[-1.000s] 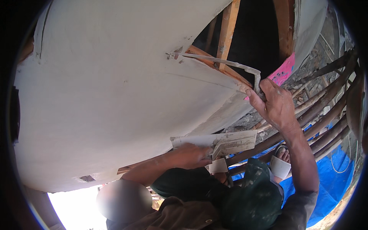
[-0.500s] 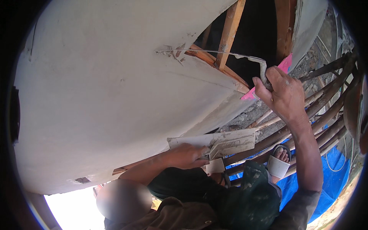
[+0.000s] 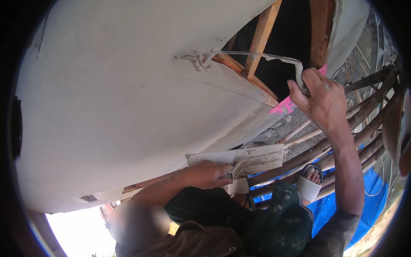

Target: The person applies plaster to a wall using a trowel and a hawk, smoothing the surface around a window frame. They repeatedly scoop plaster from the hawk and spread it evenly across the wall.

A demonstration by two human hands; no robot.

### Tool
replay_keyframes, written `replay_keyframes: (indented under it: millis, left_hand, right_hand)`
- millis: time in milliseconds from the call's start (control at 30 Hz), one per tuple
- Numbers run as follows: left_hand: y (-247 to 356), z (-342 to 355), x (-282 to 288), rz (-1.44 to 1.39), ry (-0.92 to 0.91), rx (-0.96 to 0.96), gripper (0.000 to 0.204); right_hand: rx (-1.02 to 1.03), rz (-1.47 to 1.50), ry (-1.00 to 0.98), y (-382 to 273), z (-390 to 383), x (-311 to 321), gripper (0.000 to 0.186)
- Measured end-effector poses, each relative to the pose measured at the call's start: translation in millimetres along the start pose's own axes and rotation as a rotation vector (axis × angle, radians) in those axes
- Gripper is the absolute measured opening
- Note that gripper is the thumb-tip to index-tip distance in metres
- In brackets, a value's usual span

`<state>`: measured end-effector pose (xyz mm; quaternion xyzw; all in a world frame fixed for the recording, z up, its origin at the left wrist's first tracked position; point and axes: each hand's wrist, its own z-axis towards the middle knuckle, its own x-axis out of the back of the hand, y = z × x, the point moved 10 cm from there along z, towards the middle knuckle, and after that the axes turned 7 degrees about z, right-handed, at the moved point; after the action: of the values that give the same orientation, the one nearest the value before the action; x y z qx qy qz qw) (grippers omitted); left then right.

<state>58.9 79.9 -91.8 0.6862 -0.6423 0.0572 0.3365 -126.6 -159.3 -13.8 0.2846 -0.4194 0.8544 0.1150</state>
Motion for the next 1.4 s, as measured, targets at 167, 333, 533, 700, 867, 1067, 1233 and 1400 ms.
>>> replay_keyframes:
  millis: [167, 333, 533, 700, 867, 1067, 1233, 1400]
  left_hand:
    - [-2, 1, -2, 0.015, -0.017, 0.012, 0.046]
    - [-1, 0, -1, -0.007, -0.008, 0.006, 0.046]
    - [-4, 2, -5, 0.017, -0.006, 0.015, 0.047]
    - [-3, 1, -3, 0.029, -0.023, 0.023, 0.048]
    - [-3, 2, -4, 0.037, -0.029, 0.04, 0.048]
    - [-6, 2, -7, 0.037, -0.024, 0.042, 0.047]
    - [-1, -8, 4, 0.047, 0.015, 0.107, 0.046]
    - [19, -15, 28, 0.139, 0.167, 0.087, 0.045]
  right_hand:
    - [0.043, -0.127, -0.08, 6, -13, -8, 0.029]
    - [0.004, -0.097, -0.04, 4, -14, 6, 0.029]
    - [0.014, -0.094, -0.014, -2, -1, 8, 0.028]
    - [0.049, -0.113, -0.085, 5, -14, -9, 0.028]
    - [-0.043, -0.084, -0.024, 8, -8, -2, 0.03]
    - [-0.226, -0.131, -0.136, 56, -64, -9, 0.03]
    - [-0.56, -0.32, -0.187, 115, -176, 42, 0.02]
    - [-0.756, -0.587, -0.517, 168, -306, 85, 0.024]
